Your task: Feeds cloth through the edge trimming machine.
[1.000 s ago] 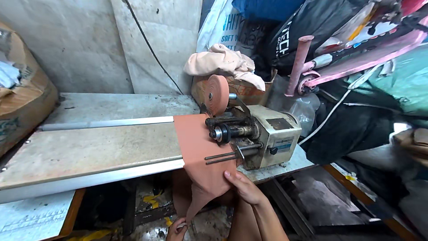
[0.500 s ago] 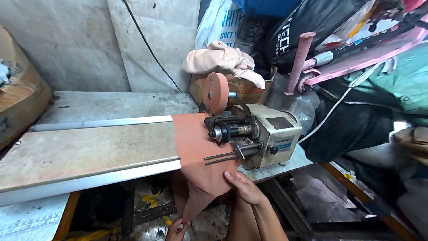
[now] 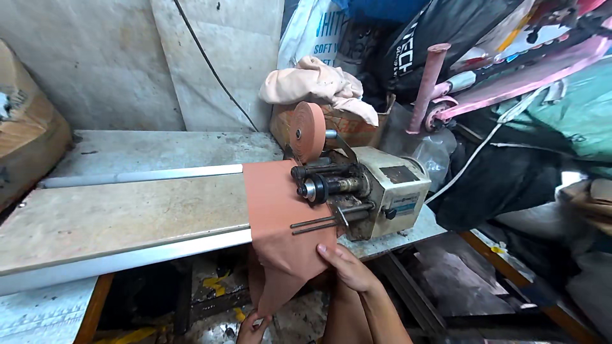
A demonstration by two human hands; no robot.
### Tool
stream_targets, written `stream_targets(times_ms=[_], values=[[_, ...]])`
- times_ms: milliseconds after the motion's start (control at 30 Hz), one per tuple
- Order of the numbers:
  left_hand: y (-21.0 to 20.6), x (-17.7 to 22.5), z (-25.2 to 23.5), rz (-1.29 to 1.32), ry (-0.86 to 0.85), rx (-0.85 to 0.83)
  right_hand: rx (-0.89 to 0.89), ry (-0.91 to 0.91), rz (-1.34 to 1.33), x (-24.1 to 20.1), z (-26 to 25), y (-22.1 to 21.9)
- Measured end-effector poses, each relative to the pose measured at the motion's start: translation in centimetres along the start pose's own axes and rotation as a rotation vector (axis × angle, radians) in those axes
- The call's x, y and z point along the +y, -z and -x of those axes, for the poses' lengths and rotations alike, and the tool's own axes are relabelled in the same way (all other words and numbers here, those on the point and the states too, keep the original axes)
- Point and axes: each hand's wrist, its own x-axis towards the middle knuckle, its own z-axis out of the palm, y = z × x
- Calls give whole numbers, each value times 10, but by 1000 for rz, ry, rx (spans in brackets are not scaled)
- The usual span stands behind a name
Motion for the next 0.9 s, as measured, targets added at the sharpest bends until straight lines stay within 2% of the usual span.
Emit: stream_targets(times_ms=[900], values=[[1,2,-1,-29,10,-63,-2,4,-90,1,0,1]])
